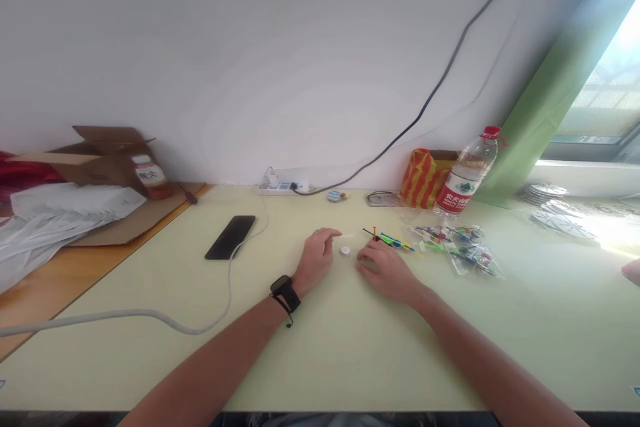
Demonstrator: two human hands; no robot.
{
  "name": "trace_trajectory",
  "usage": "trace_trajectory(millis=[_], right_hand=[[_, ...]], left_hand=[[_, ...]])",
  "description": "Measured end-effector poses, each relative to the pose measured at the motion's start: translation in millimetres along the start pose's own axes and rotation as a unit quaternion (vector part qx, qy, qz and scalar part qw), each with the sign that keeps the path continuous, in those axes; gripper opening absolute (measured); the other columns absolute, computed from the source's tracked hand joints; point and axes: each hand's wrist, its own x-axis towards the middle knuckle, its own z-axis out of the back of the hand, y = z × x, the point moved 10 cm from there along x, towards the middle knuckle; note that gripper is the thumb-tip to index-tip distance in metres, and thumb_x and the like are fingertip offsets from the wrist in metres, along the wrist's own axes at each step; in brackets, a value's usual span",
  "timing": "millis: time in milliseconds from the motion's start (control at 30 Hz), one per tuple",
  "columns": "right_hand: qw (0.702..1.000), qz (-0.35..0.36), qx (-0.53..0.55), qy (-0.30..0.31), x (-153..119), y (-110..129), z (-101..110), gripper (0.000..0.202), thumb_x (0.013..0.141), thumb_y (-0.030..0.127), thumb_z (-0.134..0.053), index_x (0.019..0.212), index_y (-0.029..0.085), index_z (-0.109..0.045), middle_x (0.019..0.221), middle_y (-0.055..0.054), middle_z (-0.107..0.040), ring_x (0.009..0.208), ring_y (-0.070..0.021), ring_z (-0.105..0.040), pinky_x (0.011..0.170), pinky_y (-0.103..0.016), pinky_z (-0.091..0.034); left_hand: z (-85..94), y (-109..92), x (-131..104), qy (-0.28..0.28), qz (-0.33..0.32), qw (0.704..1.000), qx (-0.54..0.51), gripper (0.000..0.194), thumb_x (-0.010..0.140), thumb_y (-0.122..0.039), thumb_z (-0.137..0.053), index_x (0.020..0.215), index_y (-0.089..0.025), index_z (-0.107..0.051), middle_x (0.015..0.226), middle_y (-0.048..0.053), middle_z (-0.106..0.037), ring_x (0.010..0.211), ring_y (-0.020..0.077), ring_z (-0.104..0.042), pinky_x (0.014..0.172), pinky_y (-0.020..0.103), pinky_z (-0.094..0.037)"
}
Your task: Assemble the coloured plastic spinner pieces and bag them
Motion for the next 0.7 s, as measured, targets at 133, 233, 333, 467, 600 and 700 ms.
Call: trace_trajectory(millis=[133, 233, 333, 467, 600, 700], right_hand=[[1.000, 0.000, 0.005, -0.001, -1, 2, 1, 0.009, 0.092, 0.024, -0.060, 0.097, 0.022, -0.067, 0.099, -0.006, -0.067, 0.100, -0.0235, -0.062, 0.087, -0.035, -0.047], [1.000, 0.002, 0.004, -0.003, -1, 3, 1, 0.008, 0.092, 0.024, -0.060, 0.097, 0.022, -0.067, 0.100, -0.006, -0.067, 0.100, -0.0235, -0.061, 0.088, -0.035, -0.047], [1.000, 0.003, -0.002, -0.002, -1, 2, 0, 0.008, 0.092, 0.024, -0.060, 0.098, 0.022, -0.066, 0.100, -0.006, -0.067, 0.100, -0.0235, -0.061, 0.087, -0.035, -0.046], [0.999, -0.010, -0.037, 0.000, 1, -6, -3, 0.008, 0.093, 0.026, -0.059, 0.097, 0.022, -0.066, 0.101, -0.006, -0.068, 0.101, -0.0245, -0.062, 0.088, -0.037, -0.045], [0.997, -0.031, -0.067, -0.031, 2, -16, 1, 0.016, 0.093, 0.026, -0.058, 0.108, 0.022, -0.065, 0.111, -0.008, -0.069, 0.109, -0.0272, -0.061, 0.093, -0.041, -0.044], [0.996, -0.011, -0.062, -0.059, 1, -16, 4, 0.031, 0.093, 0.023, -0.057, 0.124, 0.022, -0.061, 0.125, -0.010, -0.067, 0.119, -0.0292, -0.057, 0.099, -0.044, -0.043]], left_hand=[[-18.0, 1, -4, 0.067, -0.016, 0.998, 0.000, 0.041, 0.093, -0.003, -0.040, 0.109, -0.022, -0.073, 0.116, 0.006, -0.074, 0.108, 0.0209, -0.067, 0.100, 0.041, -0.052], [-27.3, -1, -8, 0.111, -0.027, 0.993, 0.003, 0.043, 0.092, -0.001, -0.040, 0.105, -0.022, -0.075, 0.115, 0.005, -0.075, 0.112, 0.0213, -0.066, 0.103, 0.041, -0.051], [-30.7, -5, -10, 0.133, -0.036, 0.990, 0.006, 0.044, 0.091, 0.000, -0.039, 0.106, -0.023, -0.075, 0.108, 0.004, -0.076, 0.104, 0.0210, -0.067, 0.098, 0.040, -0.052], [-29.8, -9, -9, 0.134, -0.036, 0.990, 0.008, 0.044, 0.091, 0.000, -0.041, 0.107, -0.023, -0.075, 0.109, 0.004, -0.076, 0.104, 0.0215, -0.067, 0.098, 0.039, -0.052], [-29.7, -11, -10, 0.136, -0.033, 0.990, 0.007, 0.043, 0.090, 0.000, -0.042, 0.103, -0.023, -0.076, 0.110, 0.004, -0.076, 0.105, 0.0217, -0.067, 0.098, 0.039, -0.052], [-30.0, -15, -11, 0.140, -0.044, 0.989, -0.008, 0.043, 0.090, -0.001, -0.041, 0.101, -0.023, -0.076, 0.111, 0.003, -0.076, 0.106, 0.0210, -0.067, 0.098, 0.038, -0.051]])
